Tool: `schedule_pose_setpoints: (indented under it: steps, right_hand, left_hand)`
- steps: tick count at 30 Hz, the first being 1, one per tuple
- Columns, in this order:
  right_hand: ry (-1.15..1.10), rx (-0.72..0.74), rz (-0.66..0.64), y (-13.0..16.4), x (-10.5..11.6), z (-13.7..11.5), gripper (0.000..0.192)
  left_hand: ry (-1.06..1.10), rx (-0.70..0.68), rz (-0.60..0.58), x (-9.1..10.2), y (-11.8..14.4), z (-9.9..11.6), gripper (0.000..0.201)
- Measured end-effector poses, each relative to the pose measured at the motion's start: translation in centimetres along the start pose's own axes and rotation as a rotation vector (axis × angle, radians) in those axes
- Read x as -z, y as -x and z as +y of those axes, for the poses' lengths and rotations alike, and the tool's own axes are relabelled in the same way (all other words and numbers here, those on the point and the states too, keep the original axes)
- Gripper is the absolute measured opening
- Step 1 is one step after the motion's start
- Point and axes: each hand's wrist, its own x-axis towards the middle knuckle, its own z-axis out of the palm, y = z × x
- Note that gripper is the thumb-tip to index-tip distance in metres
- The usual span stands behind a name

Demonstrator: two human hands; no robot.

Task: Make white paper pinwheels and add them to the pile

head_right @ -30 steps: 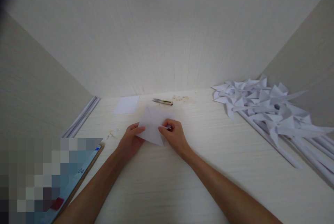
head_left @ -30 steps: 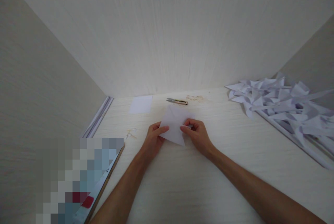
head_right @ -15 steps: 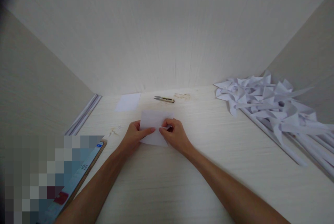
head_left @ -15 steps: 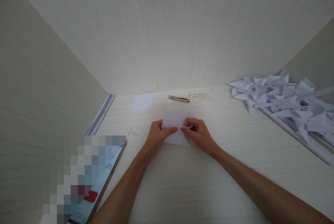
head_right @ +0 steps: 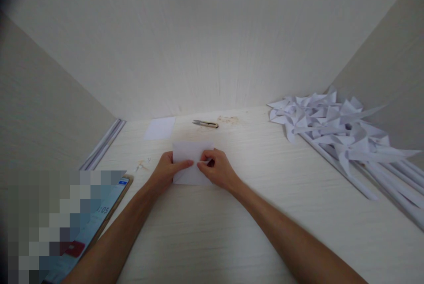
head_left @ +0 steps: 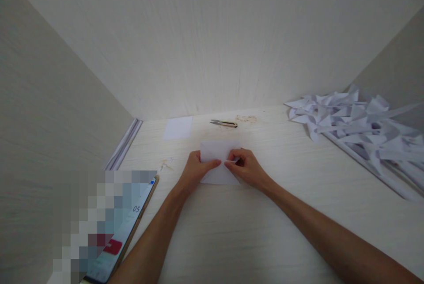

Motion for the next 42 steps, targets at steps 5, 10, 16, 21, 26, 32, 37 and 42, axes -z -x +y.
schedule_pose_setpoints:
  steps: [5, 10, 16, 21, 26, 32, 37, 42]
  right_hand:
    - [0.032, 0.012, -0.014, 0.1, 0.1, -0.1, 0.019]
    - [0.067, 0.063, -0.028, 0.1, 0.2, 0.1, 0.018]
    - [0.015, 0.069, -0.03, 0.0, 0.2, 0.2, 0.018]
    - [-0.324, 0.12, 0.194, 0.5, 0.4, 0.1, 0.022]
    - [-0.592, 0.068, 0.209, 2.0, -0.7, 0.1, 0.03]
    - [-0.476, 0.056, -0.014, 2.8, -2.0, -0.7, 0.027]
    - [-0.464, 0.125, 0.131, 2.7, -2.0, -0.9, 0.034]
    - [-0.293, 0.128, 0.061, 2.6, -2.1, -0.5, 0.015]
  left_hand:
    - [0.012, 0.005, 0.014, -0.1, 0.1, 0.0, 0.023]
    - [-0.019, 0.0, 0.018, 0.0, 0.1, -0.1, 0.021]
    - [0.004, -0.018, 0.002, 0.1, 0.0, -0.5, 0.026]
    - [0.215, -0.112, 0.189, -0.7, 0.6, -0.7, 0.029]
    - [0.538, -0.156, 0.416, -2.0, 1.6, -0.3, 0.022]
    - [0.618, -0.185, 0.474, -2.5, 1.8, -0.6, 0.023]
    - [0.597, -0.2, 0.46, -2.5, 1.5, -0.7, 0.028]
    - [0.482, -0.24, 0.41, -2.2, 1.2, -1.5, 0.032]
